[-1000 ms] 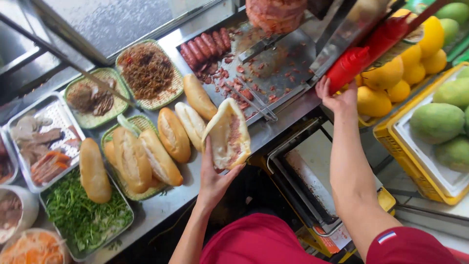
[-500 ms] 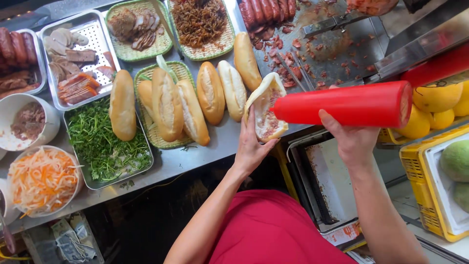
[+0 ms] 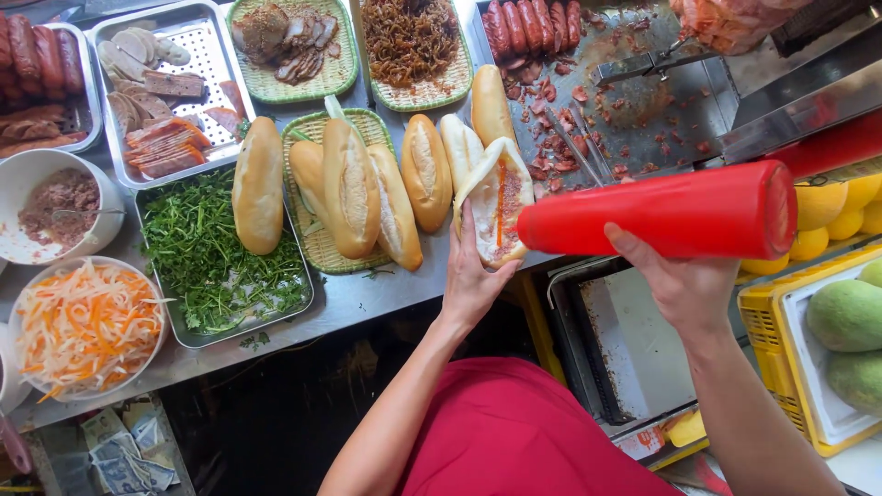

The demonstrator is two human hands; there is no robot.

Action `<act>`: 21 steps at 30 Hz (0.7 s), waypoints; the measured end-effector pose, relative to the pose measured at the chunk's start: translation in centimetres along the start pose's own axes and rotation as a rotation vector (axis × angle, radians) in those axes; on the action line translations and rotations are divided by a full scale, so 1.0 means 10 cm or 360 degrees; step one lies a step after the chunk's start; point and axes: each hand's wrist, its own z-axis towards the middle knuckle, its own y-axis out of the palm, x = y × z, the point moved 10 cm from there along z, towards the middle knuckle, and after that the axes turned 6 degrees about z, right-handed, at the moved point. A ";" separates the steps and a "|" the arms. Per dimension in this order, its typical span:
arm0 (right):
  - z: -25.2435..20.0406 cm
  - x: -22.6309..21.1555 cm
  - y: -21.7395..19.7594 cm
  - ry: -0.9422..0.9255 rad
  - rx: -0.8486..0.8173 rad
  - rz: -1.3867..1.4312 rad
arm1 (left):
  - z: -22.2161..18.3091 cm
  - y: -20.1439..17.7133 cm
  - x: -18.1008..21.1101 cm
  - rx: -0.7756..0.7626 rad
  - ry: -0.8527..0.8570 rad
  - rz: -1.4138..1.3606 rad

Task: Assemble Vietnamese Banh Mi sandwiches by slicing bread and adding various meats, condiments, and vegetables.

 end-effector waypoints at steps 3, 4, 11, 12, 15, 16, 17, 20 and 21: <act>-0.03 0.17 -0.04 0.0050 -0.0021 -0.0042 | -0.02 -0.06 0.01 0.0046 0.0063 -0.0011; 0.06 0.30 -0.05 0.0059 -0.0014 -0.0043 | -0.05 -0.08 0.04 0.0035 0.0059 -0.0010; 0.33 1.01 -0.29 0.0405 0.0502 0.0809 | -0.19 -0.24 0.26 0.0042 0.0206 0.0094; 0.23 1.22 -0.28 0.0720 0.0624 0.0983 | -0.20 -0.27 0.25 0.0030 0.0197 0.0115; -0.19 2.17 -0.65 0.1145 0.0710 0.1328 | -0.05 -0.42 0.38 0.0095 0.0166 0.0127; -0.24 2.30 -0.76 0.1144 0.0700 0.1351 | 0.14 -0.50 0.39 0.0104 0.0172 0.0149; -0.35 2.48 -0.93 0.1208 0.0836 0.1437 | 0.32 -0.59 0.38 0.0166 0.0129 0.0178; -0.51 2.93 -1.42 0.1248 0.1055 0.1695 | 0.88 -0.82 0.24 0.0370 0.0084 0.0444; -0.55 3.07 -1.60 0.1211 0.1145 0.1853 | 1.06 -0.90 0.20 0.0505 0.0089 0.0664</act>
